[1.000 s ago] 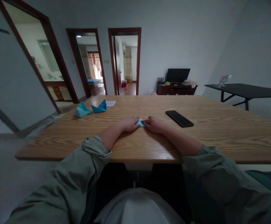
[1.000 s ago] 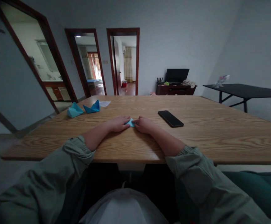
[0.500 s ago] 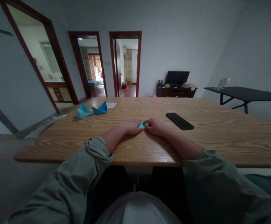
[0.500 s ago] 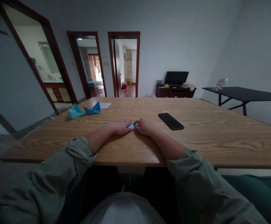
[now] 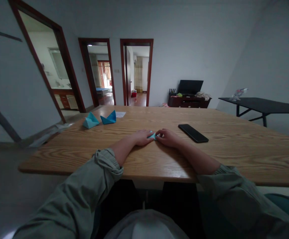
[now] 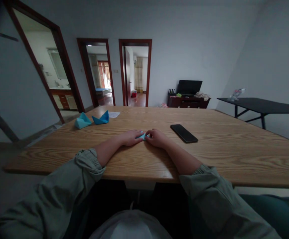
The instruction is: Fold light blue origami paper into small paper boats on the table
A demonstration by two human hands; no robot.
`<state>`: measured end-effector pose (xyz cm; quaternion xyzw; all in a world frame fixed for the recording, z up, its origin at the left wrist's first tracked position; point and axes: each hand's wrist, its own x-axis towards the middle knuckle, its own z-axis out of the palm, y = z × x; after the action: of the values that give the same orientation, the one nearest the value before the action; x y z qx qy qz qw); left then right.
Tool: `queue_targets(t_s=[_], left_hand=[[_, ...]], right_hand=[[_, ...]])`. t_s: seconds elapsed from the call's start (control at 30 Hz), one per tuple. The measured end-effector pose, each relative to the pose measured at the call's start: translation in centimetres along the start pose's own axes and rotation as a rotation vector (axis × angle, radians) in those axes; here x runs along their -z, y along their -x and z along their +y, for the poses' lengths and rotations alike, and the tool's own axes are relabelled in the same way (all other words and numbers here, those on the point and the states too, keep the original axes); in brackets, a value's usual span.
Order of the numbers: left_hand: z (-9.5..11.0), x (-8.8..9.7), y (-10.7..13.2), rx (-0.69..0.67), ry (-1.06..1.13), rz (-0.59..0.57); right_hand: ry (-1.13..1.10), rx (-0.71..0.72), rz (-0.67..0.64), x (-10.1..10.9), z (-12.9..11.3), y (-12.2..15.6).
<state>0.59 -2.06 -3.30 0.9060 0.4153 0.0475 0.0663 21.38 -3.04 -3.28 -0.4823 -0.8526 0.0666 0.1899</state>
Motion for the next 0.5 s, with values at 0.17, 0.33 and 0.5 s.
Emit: queue_targets(t_s=[0.17,0.33,0.5], left_hand=[[-0.39,0.03,-0.09,-0.105,0.012,0.063],[-0.31,0.11,0.01,-0.148,0.104,0.117],[-0.11,0.41,0.37,-0.079,0.196,0.146]], right_hand=[[-0.048,0.048,-0.033,0.5,-0.09,0.53],[-0.053,0.049,-0.024,0.55,-0.29,0.46],[-0.075,0.04,-0.021,0.53,-0.25,0.41]])
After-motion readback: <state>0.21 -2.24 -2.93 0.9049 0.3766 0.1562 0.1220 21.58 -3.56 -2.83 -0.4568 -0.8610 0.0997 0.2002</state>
